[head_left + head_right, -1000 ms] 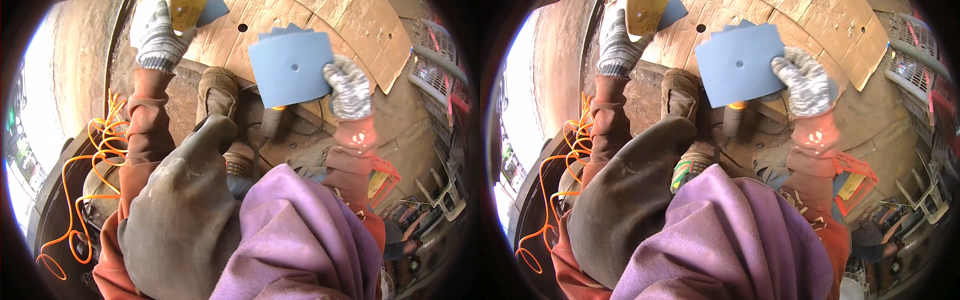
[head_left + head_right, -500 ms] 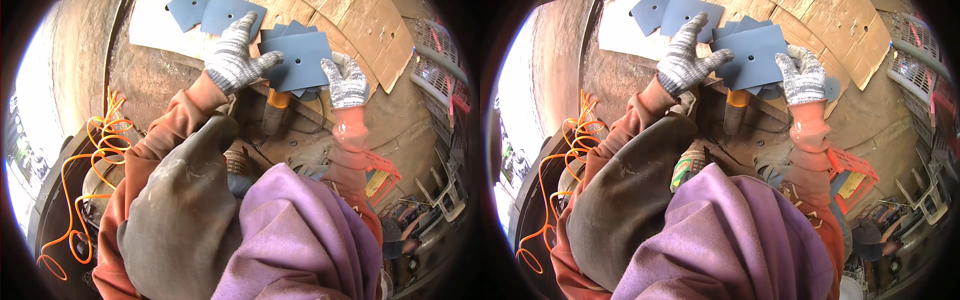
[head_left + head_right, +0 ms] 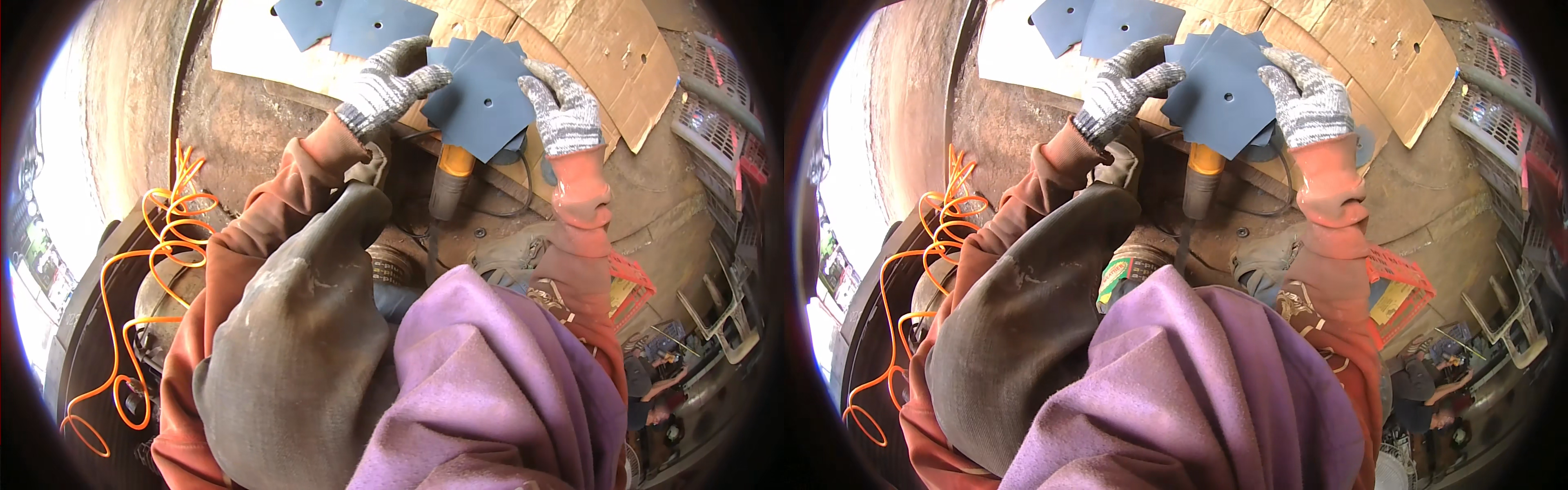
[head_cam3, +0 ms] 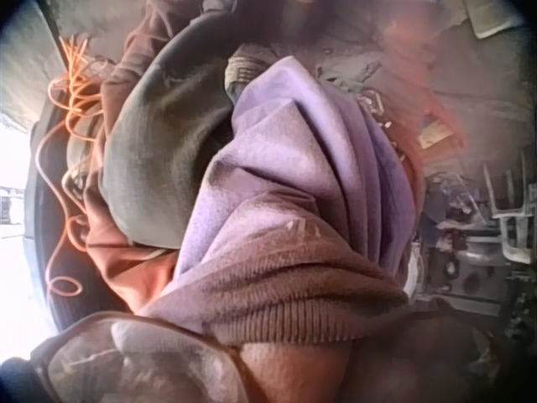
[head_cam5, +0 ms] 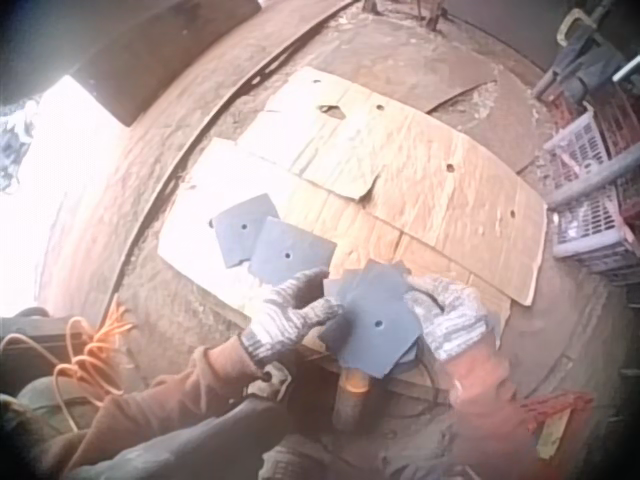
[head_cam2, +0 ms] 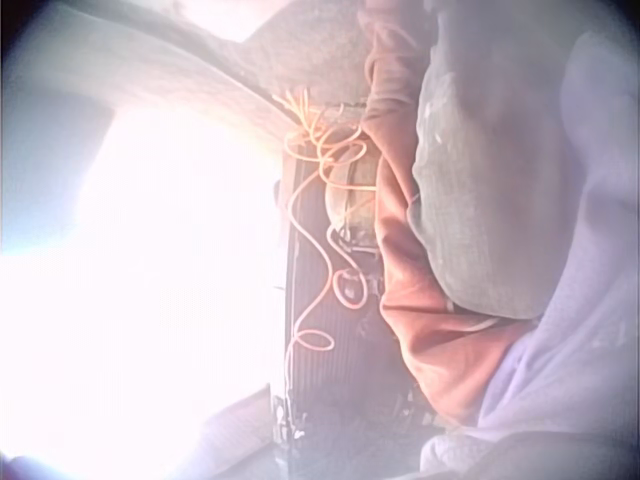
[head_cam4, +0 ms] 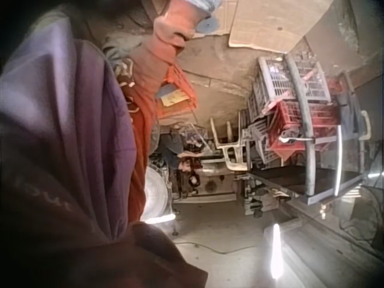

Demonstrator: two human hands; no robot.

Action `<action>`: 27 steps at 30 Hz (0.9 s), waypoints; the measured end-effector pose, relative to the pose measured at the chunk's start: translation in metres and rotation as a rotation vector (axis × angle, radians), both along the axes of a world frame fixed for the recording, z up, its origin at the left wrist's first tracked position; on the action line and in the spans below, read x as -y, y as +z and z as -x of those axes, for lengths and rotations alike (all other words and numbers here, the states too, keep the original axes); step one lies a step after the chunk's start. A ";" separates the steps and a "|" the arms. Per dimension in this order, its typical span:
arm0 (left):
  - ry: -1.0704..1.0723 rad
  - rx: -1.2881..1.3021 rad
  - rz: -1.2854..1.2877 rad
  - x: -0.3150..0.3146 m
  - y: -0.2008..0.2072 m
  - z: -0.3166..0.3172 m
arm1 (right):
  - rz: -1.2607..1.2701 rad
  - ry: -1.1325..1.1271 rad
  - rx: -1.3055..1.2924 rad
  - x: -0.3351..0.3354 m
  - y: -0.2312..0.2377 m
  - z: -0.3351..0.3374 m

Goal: The person handles several small metal plates with central holes, rubbing the edges and surfaces with a piece of sandpaper while sitting on the floor.

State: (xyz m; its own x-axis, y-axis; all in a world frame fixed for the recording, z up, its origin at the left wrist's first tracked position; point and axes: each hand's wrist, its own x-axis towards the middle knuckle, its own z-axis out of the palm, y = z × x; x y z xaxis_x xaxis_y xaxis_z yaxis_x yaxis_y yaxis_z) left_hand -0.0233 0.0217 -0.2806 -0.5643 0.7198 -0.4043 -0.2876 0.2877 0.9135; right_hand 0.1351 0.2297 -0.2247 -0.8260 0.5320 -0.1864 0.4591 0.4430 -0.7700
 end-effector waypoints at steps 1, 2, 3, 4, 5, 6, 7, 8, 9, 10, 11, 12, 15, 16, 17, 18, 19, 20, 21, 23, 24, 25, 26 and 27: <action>0.002 0.000 0.000 -0.001 0.001 -0.001 | 0.000 0.002 0.000 0.000 0.001 0.003; -0.029 0.001 0.005 -0.003 0.003 -0.001 | -0.089 0.046 -0.001 0.001 0.001 0.007; -0.065 0.005 0.006 -0.006 0.004 -0.001 | -0.182 0.085 0.001 0.000 0.001 0.009; -0.064 0.067 -0.069 -0.010 -0.003 -0.002 | -0.245 0.130 0.008 -0.003 -0.004 0.008; -0.066 0.069 -0.072 -0.012 -0.005 -0.003 | -0.248 0.128 0.011 -0.003 -0.003 0.010; -0.090 0.068 -0.032 -0.014 0.001 -0.003 | -0.286 0.148 0.018 -0.003 -0.004 0.012; -0.114 0.068 0.009 -0.016 0.004 -0.004 | -0.324 0.168 0.025 -0.002 -0.005 0.014; -0.091 0.034 0.030 -0.018 -0.002 -0.007 | -0.321 0.171 0.024 -0.003 -0.009 0.015; -0.090 0.034 0.030 -0.020 0.003 -0.007 | -0.369 0.197 0.026 -0.005 -0.012 0.014; -0.118 -0.005 0.092 -0.023 0.011 -0.006 | -0.416 0.224 0.029 -0.007 -0.015 0.013; -0.146 -0.045 0.154 -0.025 0.016 -0.005 | -0.417 0.225 0.029 -0.008 -0.016 0.012; -0.145 -0.043 0.153 -0.025 0.014 -0.005 | -0.432 0.220 0.044 -0.008 -0.017 0.012; -0.134 0.020 0.074 -0.024 0.006 -0.001 | -0.404 0.147 0.076 -0.001 -0.011 0.010; -0.062 0.091 0.003 -0.024 0.004 0.000 | -0.359 0.078 0.091 0.002 -0.006 0.009; 0.008 0.160 -0.067 -0.024 0.003 0.000 | -0.362 0.074 0.092 0.004 -0.004 0.006; 0.003 0.161 -0.070 -0.022 0.003 0.002 | -0.370 0.040 0.102 0.005 -0.003 0.002; 0.011 0.185 -0.092 -0.015 0.001 0.005 | -0.366 0.019 0.107 0.007 -0.005 0.003; 0.019 0.210 -0.114 -0.007 0.000 0.008 | -0.394 0.025 0.088 0.010 -0.006 0.004; 0.015 0.239 -0.148 -0.006 0.004 0.009 | -0.396 0.023 0.089 0.011 -0.004 0.003; 0.006 0.149 -0.155 -0.008 0.013 0.009 | -0.385 0.013 0.066 0.013 -0.002 0.000; -0.033 0.185 -0.099 -0.010 0.016 0.010 | -0.386 0.012 0.066 0.014 -0.003 0.000; -0.072 0.220 -0.041 -0.012 0.016 0.010 | -0.422 0.019 0.052 0.014 -0.004 -0.001; -0.070 0.220 -0.091 -0.015 0.013 0.003 | -0.457 0.026 0.038 0.015 -0.005 -0.001; -0.149 0.167 -0.081 -0.016 0.015 0.003 | -0.456 0.025 0.038 0.016 -0.006 -0.001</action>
